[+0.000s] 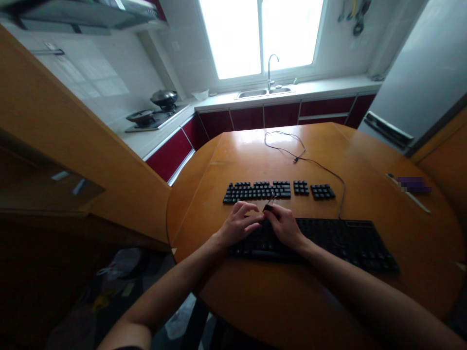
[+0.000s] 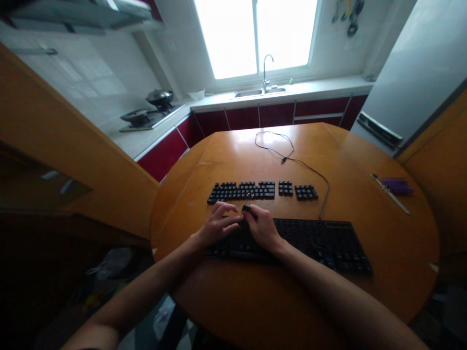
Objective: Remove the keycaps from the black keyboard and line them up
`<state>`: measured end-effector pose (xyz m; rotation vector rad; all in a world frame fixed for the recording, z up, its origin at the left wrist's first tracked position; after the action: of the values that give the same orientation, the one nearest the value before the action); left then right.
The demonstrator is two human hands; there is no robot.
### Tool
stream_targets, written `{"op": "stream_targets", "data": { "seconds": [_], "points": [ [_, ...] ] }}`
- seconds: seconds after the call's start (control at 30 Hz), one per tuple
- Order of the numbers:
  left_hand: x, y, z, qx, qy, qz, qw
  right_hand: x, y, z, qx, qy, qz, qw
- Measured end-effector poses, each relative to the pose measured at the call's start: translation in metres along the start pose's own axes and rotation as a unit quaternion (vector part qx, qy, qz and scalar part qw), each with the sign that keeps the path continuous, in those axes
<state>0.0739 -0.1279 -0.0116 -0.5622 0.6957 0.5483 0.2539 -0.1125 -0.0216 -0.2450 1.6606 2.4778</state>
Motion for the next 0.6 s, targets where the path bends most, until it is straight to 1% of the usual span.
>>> {"op": "stream_targets", "data": {
  "seconds": [0.1,0.17,0.23,0.3,0.37,0.4,0.5,0.6],
  "points": [
    [-0.001,-0.005,0.001,-0.005,0.006,-0.004,1.000,0.000,0.002,0.000,0.001,0.010,0.010,1.000],
    [-0.004,-0.006,0.003,-0.007,-0.016,-0.030,0.999,0.000,0.004,0.000,0.001,0.011,0.013,1.000],
    [-0.007,0.000,0.005,-0.023,-0.051,-0.043,0.998,-0.001,0.004,0.000,0.008,0.004,0.013,1.000],
    [-0.010,0.015,0.009,-0.068,-0.084,-0.021,0.994,-0.001,0.003,0.001,0.022,0.000,0.010,1.000],
    [-0.014,0.036,0.010,-0.121,-0.106,0.025,0.987,0.000,0.001,0.001,0.034,-0.003,0.011,0.999],
    [-0.014,0.046,0.010,-0.138,-0.107,0.048,0.984,0.000,0.000,0.002,0.037,-0.003,0.014,0.999],
    [-0.013,0.070,0.007,-0.164,-0.075,0.091,0.979,0.001,-0.003,0.002,0.040,-0.006,0.022,0.999],
    [-0.009,0.080,0.002,-0.170,-0.051,0.103,0.979,0.001,-0.005,0.002,0.041,-0.007,0.023,0.999]
  ]
}}
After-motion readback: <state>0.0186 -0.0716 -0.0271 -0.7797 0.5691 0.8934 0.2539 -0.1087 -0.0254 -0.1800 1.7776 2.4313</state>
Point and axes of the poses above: each hand's wrist, its own z-axis towards the middle knuckle, its own x-axis out of the palm, y = z × x, the point moved 4 cm from there along z, towards the middle knuckle, and after that the axes turned 11 degrees about -y, right-handed, at the moved point
